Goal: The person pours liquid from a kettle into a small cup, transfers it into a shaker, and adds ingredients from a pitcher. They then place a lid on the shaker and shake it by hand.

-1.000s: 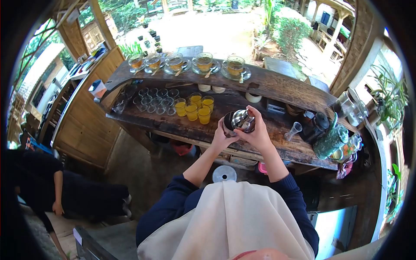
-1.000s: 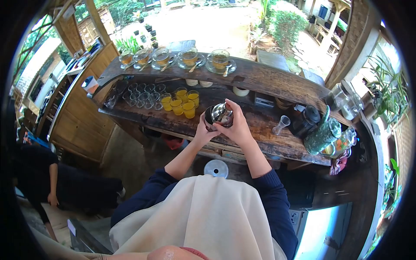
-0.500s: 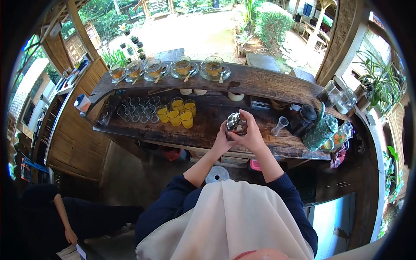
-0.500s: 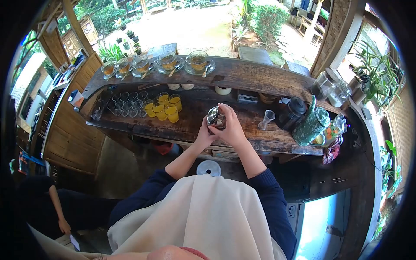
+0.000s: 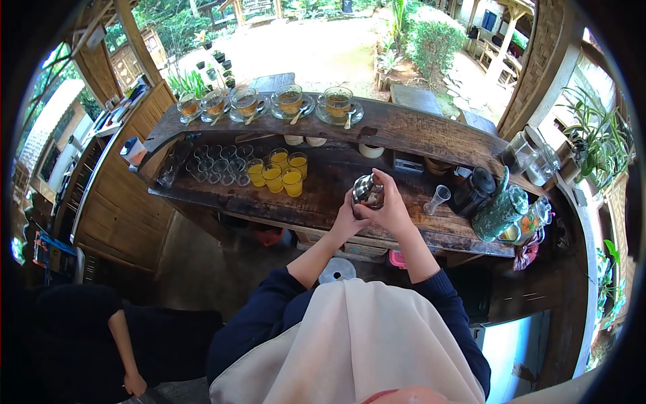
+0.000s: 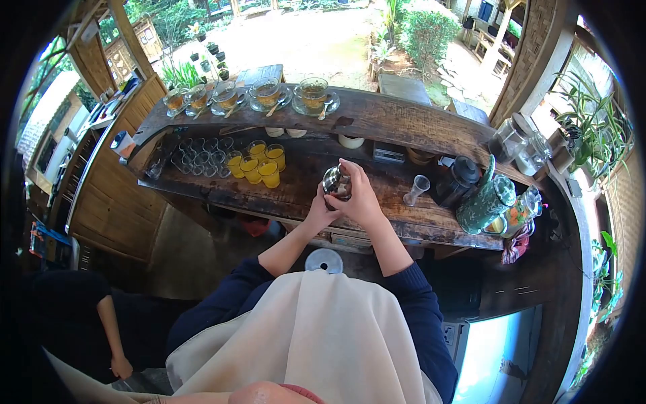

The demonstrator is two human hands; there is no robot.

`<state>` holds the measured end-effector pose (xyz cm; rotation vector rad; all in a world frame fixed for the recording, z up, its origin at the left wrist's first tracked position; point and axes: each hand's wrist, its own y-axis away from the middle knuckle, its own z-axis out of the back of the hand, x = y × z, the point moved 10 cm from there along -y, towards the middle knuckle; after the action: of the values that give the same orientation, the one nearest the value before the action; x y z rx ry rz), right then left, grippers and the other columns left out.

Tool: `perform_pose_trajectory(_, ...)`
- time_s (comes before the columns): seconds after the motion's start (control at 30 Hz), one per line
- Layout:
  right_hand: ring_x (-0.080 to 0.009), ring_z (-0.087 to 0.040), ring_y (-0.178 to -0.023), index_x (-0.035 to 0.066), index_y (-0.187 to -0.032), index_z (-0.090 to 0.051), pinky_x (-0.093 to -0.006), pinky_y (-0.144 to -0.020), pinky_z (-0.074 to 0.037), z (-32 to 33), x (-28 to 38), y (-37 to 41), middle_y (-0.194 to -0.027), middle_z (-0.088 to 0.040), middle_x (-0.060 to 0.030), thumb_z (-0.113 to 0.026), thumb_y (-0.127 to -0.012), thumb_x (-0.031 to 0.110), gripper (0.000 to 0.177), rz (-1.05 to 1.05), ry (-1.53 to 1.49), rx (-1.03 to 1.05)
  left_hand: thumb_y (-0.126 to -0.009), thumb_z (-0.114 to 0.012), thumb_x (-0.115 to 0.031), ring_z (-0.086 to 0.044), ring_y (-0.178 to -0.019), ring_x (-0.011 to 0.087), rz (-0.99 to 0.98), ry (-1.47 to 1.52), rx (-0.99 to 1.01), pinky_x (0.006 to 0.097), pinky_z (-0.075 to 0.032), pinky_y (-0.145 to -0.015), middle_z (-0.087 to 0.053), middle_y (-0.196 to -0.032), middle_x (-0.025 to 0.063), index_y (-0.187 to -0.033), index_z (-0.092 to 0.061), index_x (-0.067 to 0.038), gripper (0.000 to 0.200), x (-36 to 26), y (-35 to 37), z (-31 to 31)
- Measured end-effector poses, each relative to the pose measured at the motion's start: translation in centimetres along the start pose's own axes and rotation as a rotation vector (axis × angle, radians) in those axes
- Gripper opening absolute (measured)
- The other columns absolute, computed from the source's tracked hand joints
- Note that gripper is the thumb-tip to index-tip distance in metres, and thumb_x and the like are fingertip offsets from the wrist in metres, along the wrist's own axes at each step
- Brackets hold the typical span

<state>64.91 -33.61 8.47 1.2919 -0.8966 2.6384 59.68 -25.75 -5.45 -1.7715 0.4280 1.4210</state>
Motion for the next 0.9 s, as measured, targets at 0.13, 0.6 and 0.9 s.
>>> perform_pose_trajectory(0.13,-0.0282,-0.049,-0.119,0.004,-0.133,-0.037,-0.0354,-0.084,-0.052,0.0,0.2,0.0,-0.127,-0.045,-0.0165,-0.08,-0.066,0.008,0.08,0.059,0.066,0.024,-0.063,-0.085,-0.019,-0.055,-0.108,0.0186,0.035,-0.03,-0.028,0.0337,-0.047,-0.091,-0.053,-0.122,0.0136,-0.136,-0.029,-0.003,0.094,1.1,0.3,0.3)
perform_pose_trajectory(0.6,-0.0158,-0.064,-0.09,0.004,-0.112,-0.053,-0.0303,-0.079,-0.05,-0.4,-3.1,-2.3,-0.102,-0.066,-0.0106,-0.076,-0.076,0.018,0.045,-0.053,-0.228,-0.047,-0.062,-0.086,-0.025,-0.053,-0.112,0.0192,-0.012,-0.097,-0.109,0.0333,-0.042,-0.096,-0.053,-0.122,0.0136,-0.136,-0.03,-0.003,0.095,-0.7,0.4,0.4)
perform_pose_trajectory(0.9,-0.0127,-0.063,-0.078,0.003,-0.096,-0.058,-0.0281,-0.071,-0.05,-0.6,-3.2,-2.6,-0.083,-0.066,-0.0078,-0.072,-0.078,0.015,0.026,-0.088,-0.213,-0.053,-0.061,-0.086,-0.024,-0.056,-0.108,0.0203,0.025,-0.123,-0.114,0.0324,-0.043,-0.093,-0.056,-0.117,0.0135,-0.136,-0.031,-0.003,0.095,-0.2,0.6,0.5)
